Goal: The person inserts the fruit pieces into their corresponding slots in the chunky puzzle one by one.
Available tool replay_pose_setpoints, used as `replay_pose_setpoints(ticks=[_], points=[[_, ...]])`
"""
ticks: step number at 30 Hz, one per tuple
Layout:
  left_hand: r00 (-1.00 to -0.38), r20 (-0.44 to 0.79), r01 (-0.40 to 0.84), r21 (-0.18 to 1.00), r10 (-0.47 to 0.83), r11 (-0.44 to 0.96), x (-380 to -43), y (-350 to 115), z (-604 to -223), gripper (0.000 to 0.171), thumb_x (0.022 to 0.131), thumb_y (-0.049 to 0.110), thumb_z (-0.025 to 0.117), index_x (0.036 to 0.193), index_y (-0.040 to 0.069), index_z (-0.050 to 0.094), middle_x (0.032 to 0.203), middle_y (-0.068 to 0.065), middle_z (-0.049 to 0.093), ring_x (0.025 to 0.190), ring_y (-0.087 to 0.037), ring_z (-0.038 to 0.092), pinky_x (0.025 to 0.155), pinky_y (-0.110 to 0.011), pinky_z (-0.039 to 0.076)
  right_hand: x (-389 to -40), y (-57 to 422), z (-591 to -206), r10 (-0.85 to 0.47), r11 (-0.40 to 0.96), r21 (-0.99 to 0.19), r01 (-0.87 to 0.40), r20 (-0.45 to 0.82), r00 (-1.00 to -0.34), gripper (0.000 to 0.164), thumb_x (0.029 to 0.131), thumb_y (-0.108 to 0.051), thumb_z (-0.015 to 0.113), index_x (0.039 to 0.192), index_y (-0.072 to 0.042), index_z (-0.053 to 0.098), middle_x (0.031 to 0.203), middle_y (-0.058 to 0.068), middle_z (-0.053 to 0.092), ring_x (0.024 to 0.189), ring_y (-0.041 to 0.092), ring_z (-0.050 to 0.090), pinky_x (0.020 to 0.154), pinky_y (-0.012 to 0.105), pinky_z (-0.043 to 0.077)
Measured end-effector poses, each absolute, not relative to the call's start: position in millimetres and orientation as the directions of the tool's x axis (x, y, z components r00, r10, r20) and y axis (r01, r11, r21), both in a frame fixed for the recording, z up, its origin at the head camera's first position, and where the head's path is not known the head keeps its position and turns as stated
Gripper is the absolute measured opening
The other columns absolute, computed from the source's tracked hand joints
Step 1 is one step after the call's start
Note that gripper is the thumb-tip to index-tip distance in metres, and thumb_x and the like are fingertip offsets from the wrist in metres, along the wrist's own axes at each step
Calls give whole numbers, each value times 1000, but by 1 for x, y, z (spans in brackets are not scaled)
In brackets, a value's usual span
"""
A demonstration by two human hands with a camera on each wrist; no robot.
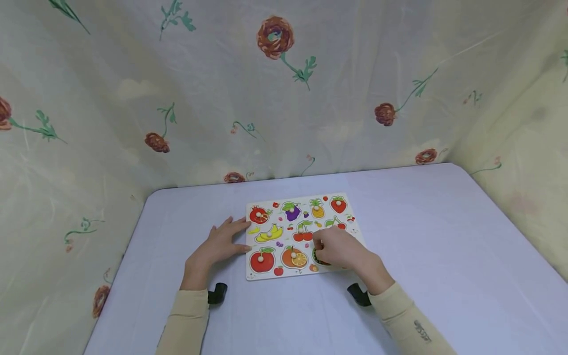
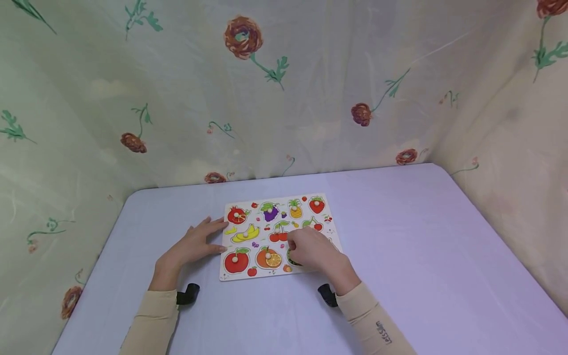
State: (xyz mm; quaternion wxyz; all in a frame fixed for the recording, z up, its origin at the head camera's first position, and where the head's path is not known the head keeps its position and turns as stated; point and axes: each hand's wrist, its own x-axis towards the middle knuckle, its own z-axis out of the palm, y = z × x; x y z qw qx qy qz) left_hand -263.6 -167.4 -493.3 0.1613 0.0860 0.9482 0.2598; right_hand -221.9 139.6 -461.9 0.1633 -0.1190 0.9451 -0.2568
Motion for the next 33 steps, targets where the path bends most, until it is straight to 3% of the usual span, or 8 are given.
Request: replay_pose_setpoints(ticks=[9,19,26,33], points=[[-933,-266,72,517,240,853,-263,-167,-494,76,84,35,78,151,28,43,163,3,33,157,-29,9,123,-65,3,-224,142,-465,-327,846,-501,-184,-213,-921,20,87,-10,65,69,-17,58,63,-1,50,61,15,47,53,25,33],[-934,-267,71,512,238,856,-262,-168,-494,77,83,35,78,151,27,43,164,2,32,157,-29,9,123,-65,3,-223,142,-465,-350,839,-505,-204,-212,-912,21,86,-6,62,67,-15,58,60,-2,45,58,13,40,52,24,29],[-932,-267,75,518,244,852,-262,-168,-494,76,84,34,78,151,26,43,163,1,33,157,-30,10,124,-64,2,-224,142,-467,-363,846,-475,-241,-183,-914,19,84,-7,64,68,-15,59,63,-2,51,59,12,43,53,24,32],[-933,-261,82,521,250,850,-262,-166,-493,76,84,34,78,151,25,43,163,1,33,157,-30,10,124,-64,2,-225,147,-465,-326,827,-546,-137,-267,-907,15,87,-9,66,74,-15,61,67,1,55,57,14,45,50,25,36]])
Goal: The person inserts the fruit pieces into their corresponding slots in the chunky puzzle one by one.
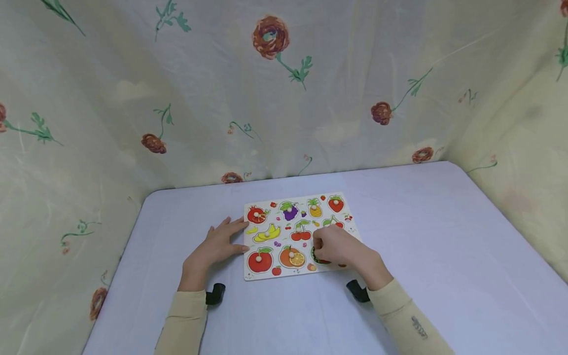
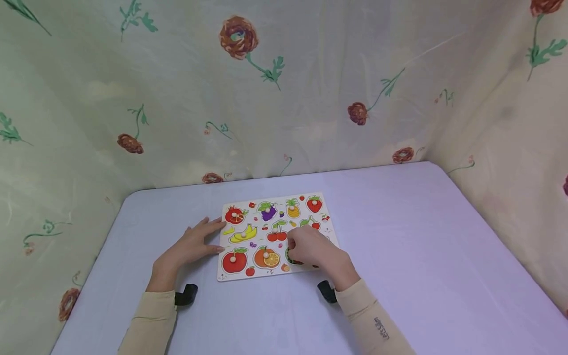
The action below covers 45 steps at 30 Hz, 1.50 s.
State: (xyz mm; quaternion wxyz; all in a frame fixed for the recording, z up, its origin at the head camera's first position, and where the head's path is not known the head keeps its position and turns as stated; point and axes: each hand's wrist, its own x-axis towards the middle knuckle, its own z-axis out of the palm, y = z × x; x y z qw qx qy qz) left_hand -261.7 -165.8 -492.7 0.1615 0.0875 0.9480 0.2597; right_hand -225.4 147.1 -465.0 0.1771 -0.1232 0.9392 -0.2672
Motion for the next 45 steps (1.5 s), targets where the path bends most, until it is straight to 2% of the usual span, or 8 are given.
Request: replay_pose_setpoints(ticks=[8,16,23,31,37,45], points=[[-932,-256,92,515,256,852,-262,-165,-493,76,85,34,77,151,24,43,163,0,33,157,-31,11,123,-65,3,-226,150,-465,-340,819,-555,-146,-264,-902,13,86,-10,68,76,-15,61,72,1,59,61,15,50,52,25,39],[-931,-262,85,518,253,851,-261,-166,-491,76,84,35,78,151,25,43,163,0,33,156,-32,11,123,-66,4,-226,152,-464,-310,824,-559,-94,-305,-901,9,86,-12,69,86,-14,61,70,3,56,48,14,43,49,26,35],[-929,-267,86,523,258,848,-261,-168,-491,76,85,36,77,152,25,42,164,0,32,157,-32,9,123,-67,3,-226,153,-464,-343,819,-555,-146,-268,-900,12,87,-10,68,79,-14,60,70,2,56,61,15,49,53,26,37],[-927,-267,92,518,262,851,-261,-167,-492,76,85,35,77,152,26,42,164,0,31,157,-32,9,123,-66,2,-224,152,-466,-372,803,-568,-177,-247,-895,12,88,-6,66,78,-12,62,74,2,57,71,16,50,58,26,40],[-927,-282,75,507,247,859,-260,-166,-491,76,85,36,76,152,26,41,164,0,31,157,-31,8,123,-65,2,-223,153,-467,-382,789,-587,-183,-235,-894,14,88,-5,66,77,-12,61,74,2,57,73,17,50,60,27,41],[-923,-288,78,510,255,857,-261,-168,-492,77,86,37,75,153,26,40,164,-1,30,157,-32,8,123,-65,2,-224,154,-469,-387,778,-602,-180,-233,-892,18,88,-4,65,73,-12,58,69,1,51,66,15,46,55,25,36]])
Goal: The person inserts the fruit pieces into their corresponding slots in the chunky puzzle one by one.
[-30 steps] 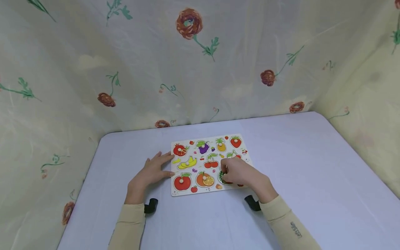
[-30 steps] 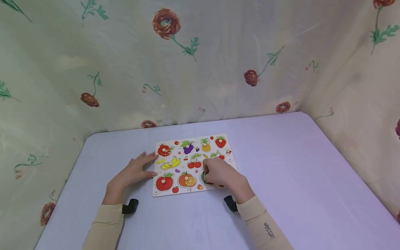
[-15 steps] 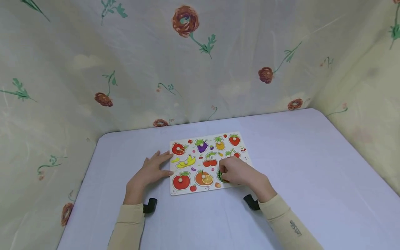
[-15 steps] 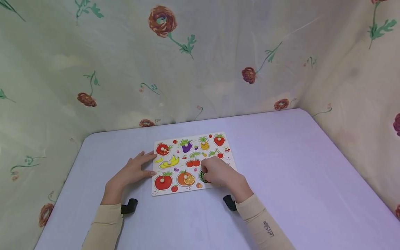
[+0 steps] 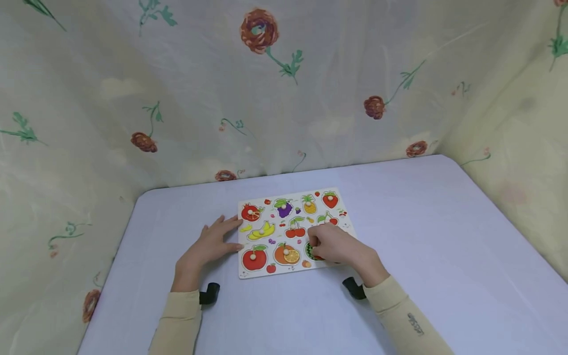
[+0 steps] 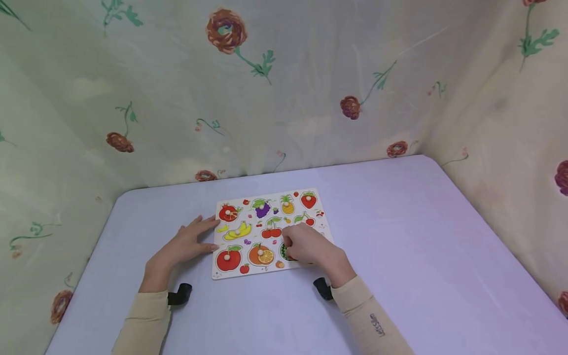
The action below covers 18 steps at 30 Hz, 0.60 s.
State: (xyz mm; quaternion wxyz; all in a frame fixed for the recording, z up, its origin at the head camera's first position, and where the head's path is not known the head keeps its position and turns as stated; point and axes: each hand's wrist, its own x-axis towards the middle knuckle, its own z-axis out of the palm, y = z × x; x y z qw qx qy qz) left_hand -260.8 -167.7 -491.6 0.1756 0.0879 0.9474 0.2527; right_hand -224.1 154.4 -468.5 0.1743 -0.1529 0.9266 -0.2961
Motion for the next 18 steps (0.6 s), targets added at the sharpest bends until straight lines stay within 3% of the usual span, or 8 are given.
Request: replay_pose_setpoints(ticks=[11,18], points=[[-922,-281,90,511,266,855,-260,-172,-487,77,86,36,75,153,24,40,164,-3,31,156,-34,8,123,-66,2,-225,151,-468,-379,780,-601,-174,-231,-896,19,88,-5,65,72,-13,57,68,0,50,66,15,46,54,24,35],[-919,-282,95,520,276,849,-260,-168,-486,76,86,33,75,153,22,41,164,-5,32,156,-34,10,123,-66,3,-223,157,-466,-377,776,-613,-149,-260,-889,14,90,-10,67,78,-15,62,74,1,58,64,16,49,54,26,39]])
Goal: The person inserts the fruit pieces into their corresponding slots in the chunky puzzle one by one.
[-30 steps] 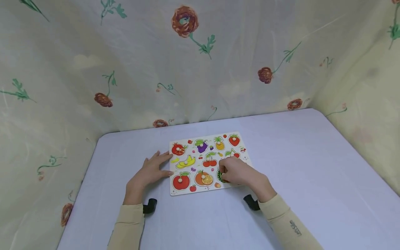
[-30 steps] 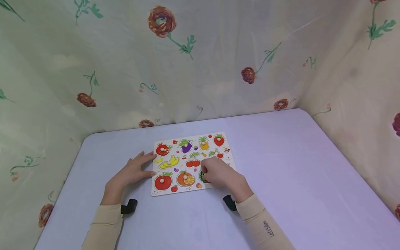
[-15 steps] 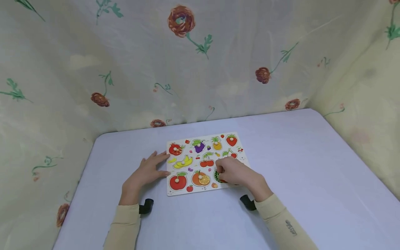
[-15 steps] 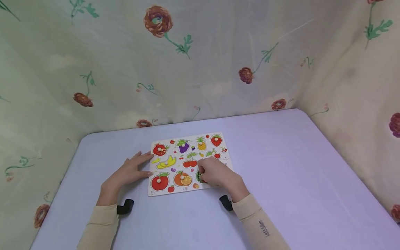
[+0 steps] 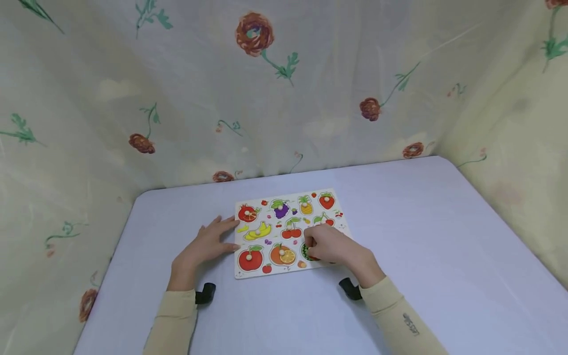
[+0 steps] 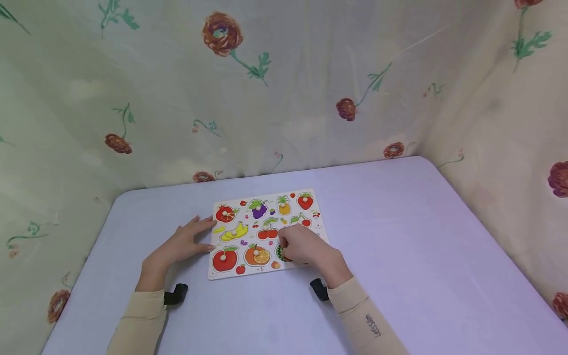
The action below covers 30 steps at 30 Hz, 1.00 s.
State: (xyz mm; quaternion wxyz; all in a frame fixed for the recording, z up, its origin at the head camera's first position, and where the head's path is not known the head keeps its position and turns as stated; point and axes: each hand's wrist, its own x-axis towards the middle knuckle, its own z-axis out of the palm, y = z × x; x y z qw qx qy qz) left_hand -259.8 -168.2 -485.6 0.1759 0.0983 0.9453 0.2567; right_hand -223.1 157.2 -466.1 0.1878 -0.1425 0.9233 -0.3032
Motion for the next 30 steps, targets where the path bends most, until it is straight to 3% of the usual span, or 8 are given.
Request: replay_pose_setpoints(ticks=[5,16,25,30], points=[[-924,-270,103,506,271,856,-261,-167,-487,75,86,33,76,152,23,42,163,-4,34,156,-34,12,123,-66,6,-225,166,-463,-386,754,-640,-150,-247,-889,8,92,-12,64,87,-17,67,75,0,59,63,14,50,57,26,43],[-924,-265,113,499,276,859,-264,-161,-491,75,86,29,76,152,22,42,163,-4,34,156,-34,13,123,-65,6,-235,195,-455,-342,753,-640,-155,-178,-923,14,95,-10,59,103,-8,70,81,3,60,74,17,52,63,27,44],[-927,-266,95,515,265,852,-262,-163,-495,74,88,28,75,153,24,40,163,-4,34,156,-34,13,124,-65,5,-240,225,-452,-236,768,-630,-113,-115,-965,20,97,-16,60,111,-6,69,96,6,67,88,21,57,77,31,50],[-932,-253,108,489,259,866,-256,-164,-498,74,87,29,75,152,23,41,164,-3,32,156,-35,13,123,-66,6,-238,234,-456,-175,789,-605,-101,-64,-983,34,97,-24,62,126,-6,64,112,11,68,100,27,59,85,41,54]])
